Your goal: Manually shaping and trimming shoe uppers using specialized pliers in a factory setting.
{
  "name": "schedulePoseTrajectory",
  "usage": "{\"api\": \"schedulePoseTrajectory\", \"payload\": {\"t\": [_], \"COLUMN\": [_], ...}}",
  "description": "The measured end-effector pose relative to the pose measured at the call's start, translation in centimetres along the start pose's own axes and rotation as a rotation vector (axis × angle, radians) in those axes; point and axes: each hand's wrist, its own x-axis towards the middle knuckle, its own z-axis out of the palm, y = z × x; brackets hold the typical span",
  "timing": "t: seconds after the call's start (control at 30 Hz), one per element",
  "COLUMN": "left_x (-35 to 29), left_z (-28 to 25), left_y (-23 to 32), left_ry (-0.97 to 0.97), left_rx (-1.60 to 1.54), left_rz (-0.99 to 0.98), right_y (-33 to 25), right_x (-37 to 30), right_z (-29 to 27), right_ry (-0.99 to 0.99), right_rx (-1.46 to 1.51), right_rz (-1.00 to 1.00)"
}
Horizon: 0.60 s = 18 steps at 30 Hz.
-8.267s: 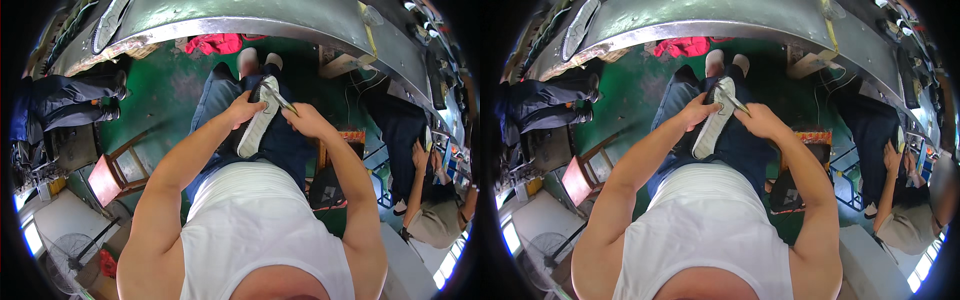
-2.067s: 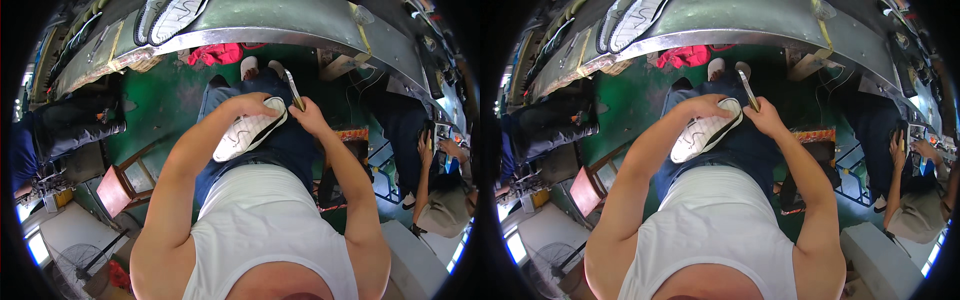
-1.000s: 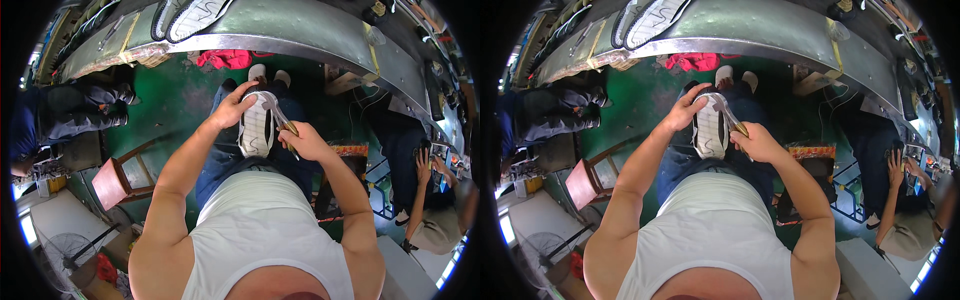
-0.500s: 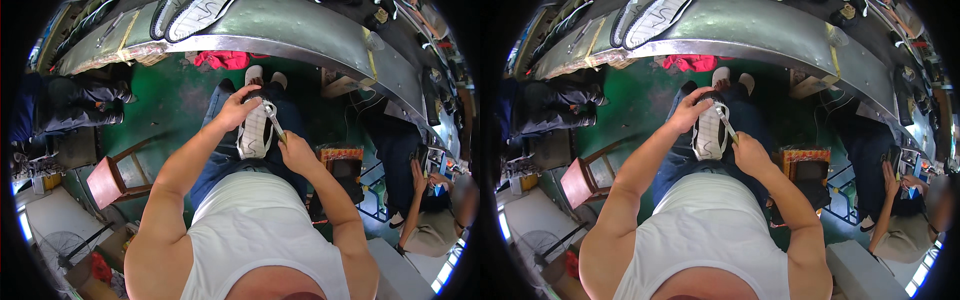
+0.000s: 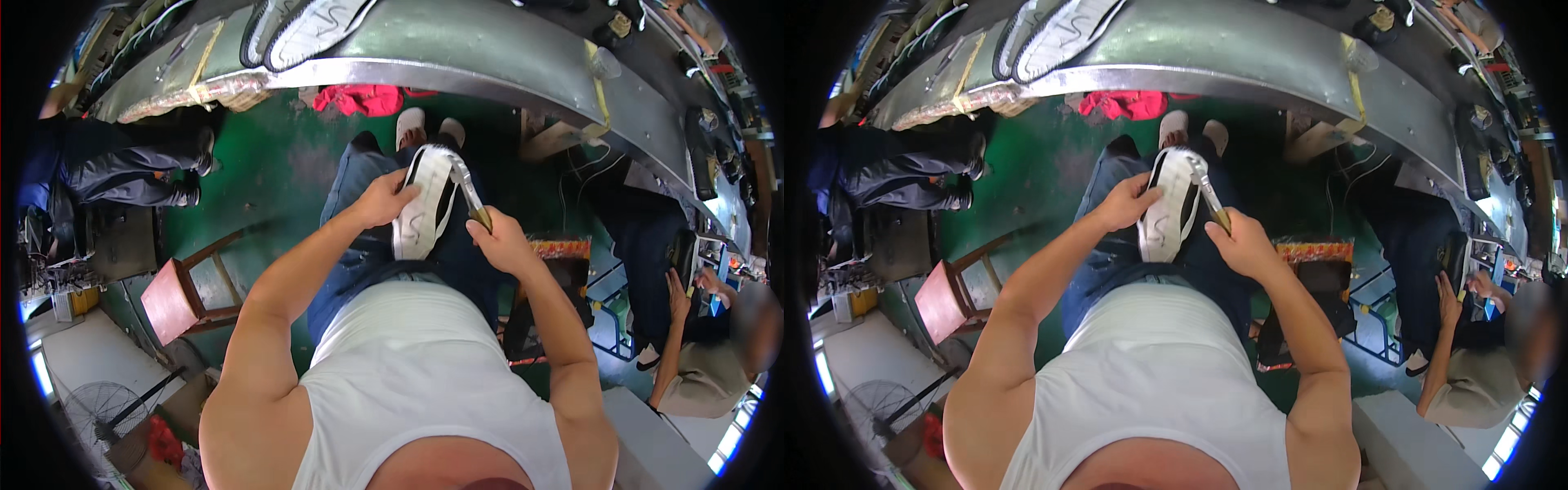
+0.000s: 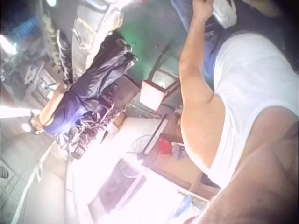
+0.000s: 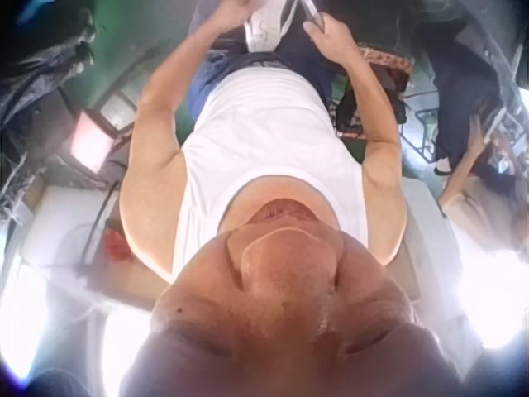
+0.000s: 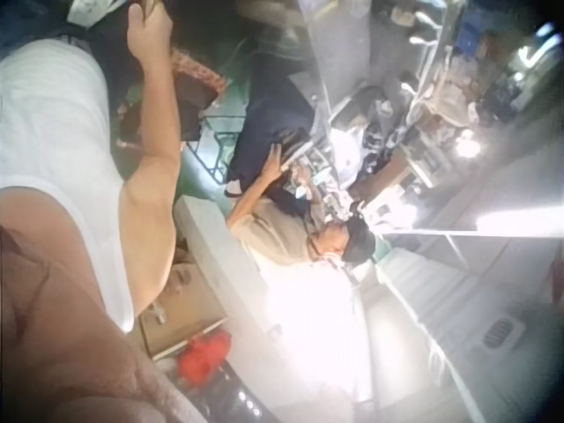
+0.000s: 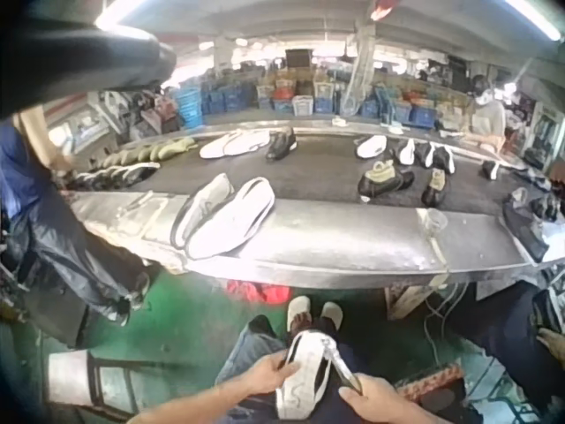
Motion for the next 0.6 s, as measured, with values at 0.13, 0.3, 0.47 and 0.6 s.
{"api": "schedulePoseTrajectory", "payload": {"t": [0.13,0.3,0.47,0.6], "left_x": [-0.9,-2.8,-4.6,-5.4], "left_z": [0.0,1.1,3.6,4.5], "left_y": [-0.4,1.1,-1.9,-1.6], "left_ry": [-0.084,-0.15,-0.036,-0.111], "left_rx": [0.073,-0.438,-0.431,-0.441], "left_rz": [-0.005,-0.264,-0.103,-0.004], "right_y": [0.4,1.4,1.7,-1.0], "right_x": [-1.4,-1.9,-1.7,-0.5], "right_z": [0.0,0.2,-0.1,-0.2], "right_ry": [-0.107,-0.203,-0.159,-0.125], "right_rx": [-0.101,-0.274,-0.441,-0.719], "right_rz": [0.028,-0.058,-0.335,-0.449]}}
